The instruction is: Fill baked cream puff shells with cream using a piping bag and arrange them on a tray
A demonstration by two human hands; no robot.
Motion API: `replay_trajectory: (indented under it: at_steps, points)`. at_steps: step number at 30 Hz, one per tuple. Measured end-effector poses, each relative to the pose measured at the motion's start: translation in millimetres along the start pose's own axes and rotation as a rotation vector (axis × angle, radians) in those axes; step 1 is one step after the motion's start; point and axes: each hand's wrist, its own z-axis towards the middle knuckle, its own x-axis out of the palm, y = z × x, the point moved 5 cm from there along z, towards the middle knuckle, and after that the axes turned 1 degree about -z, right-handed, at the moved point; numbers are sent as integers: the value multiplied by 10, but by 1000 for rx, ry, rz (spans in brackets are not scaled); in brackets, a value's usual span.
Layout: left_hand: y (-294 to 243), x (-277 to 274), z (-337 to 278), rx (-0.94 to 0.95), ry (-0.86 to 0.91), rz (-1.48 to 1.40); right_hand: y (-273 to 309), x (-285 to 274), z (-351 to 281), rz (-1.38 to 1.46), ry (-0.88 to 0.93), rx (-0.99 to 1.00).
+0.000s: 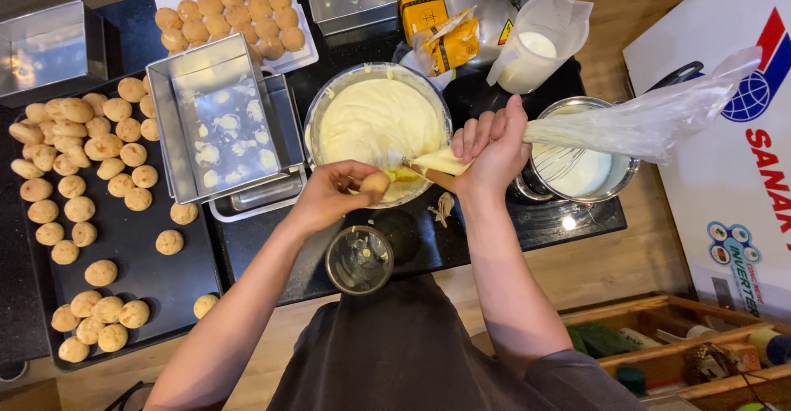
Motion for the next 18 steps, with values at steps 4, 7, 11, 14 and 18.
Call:
replay_trajectory:
  at_steps: [4, 7, 11, 14, 18]
  points:
    - [-172, 40, -28, 107, -173, 511, -59, 45, 1, 16, 33, 30]
    - [-353, 295, -42, 328, -107, 1015, -116, 55, -3, 22, 41, 56]
    - [-429, 468, -151, 347, 49, 1047, -146, 24, 10, 5, 60, 71]
    - [-518, 180, -344, 363, 2, 845, -110, -4, 5, 18, 81, 77]
    - [-581, -652, -587, 344, -321, 664, -50, -19, -81, -21, 87, 69]
